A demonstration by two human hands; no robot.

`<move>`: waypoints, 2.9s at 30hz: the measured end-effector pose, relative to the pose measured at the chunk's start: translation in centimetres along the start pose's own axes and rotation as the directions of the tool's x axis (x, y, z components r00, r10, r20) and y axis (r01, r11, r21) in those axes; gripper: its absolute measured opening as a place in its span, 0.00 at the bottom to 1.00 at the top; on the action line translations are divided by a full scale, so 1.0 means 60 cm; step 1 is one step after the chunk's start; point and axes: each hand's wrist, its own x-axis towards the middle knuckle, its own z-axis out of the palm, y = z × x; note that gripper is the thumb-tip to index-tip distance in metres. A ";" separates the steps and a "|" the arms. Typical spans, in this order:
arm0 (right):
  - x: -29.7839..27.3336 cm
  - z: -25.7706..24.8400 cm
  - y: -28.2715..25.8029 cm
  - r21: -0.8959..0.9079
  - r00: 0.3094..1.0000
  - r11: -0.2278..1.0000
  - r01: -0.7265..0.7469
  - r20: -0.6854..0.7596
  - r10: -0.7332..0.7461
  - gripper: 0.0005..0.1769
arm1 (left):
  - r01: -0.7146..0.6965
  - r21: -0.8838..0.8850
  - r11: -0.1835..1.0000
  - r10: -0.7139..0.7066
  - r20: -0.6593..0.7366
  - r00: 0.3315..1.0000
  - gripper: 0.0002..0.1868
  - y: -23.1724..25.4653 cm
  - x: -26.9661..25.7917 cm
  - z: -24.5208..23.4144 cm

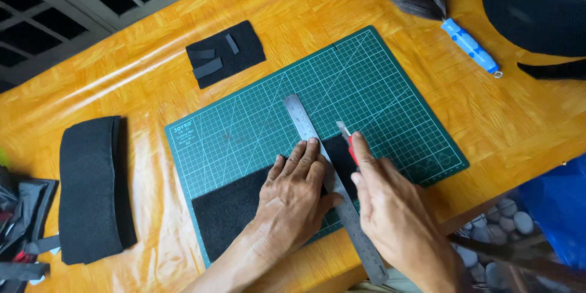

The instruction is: The person uses a metal ruler and a red utility knife to cut a rectangular piece of black fabric on a green cutting mat. After cutting, they use a feather duster to brush the fabric piece and the mat surface.

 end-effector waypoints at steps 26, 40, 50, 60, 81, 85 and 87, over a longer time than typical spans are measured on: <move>-0.025 0.068 -0.019 -0.522 0.975 0.853 -0.008 0.186 0.123 0.39 | 0.010 -0.056 0.998 -0.012 -0.042 0.999 0.32 -0.008 0.001 0.013; -0.070 0.031 -0.007 -0.249 0.966 0.961 -0.123 0.191 0.173 0.40 | 0.043 -0.065 0.997 -0.043 0.003 0.999 0.38 -0.009 0.011 0.011; 0.015 0.054 -0.014 -0.184 0.990 0.979 -0.087 0.093 0.106 0.37 | 0.050 -0.092 0.995 -0.045 0.062 0.997 0.32 -0.007 0.011 0.003; -0.022 0.062 -0.023 -0.288 0.997 0.957 -0.022 0.063 0.042 0.36 | 0.018 -0.049 0.999 -0.017 0.023 1.000 0.35 -0.007 0.008 0.008; 0.003 0.041 -0.021 -0.323 0.989 0.945 0.041 0.148 0.008 0.37 | 0.014 0.001 1.000 -0.014 -0.017 1.000 0.37 -0.011 0.007 0.023; 0.018 0.030 -0.047 -0.403 0.966 0.915 0.020 0.245 0.087 0.36 | 0.016 -0.018 1.000 -0.015 0.019 1.000 0.37 -0.009 0.007 0.011; 0.021 0.034 -0.048 -0.458 0.967 0.889 0.003 0.228 0.115 0.37 | 0.010 -0.001 1.000 -0.010 0.011 1.000 0.40 -0.009 0.007 0.011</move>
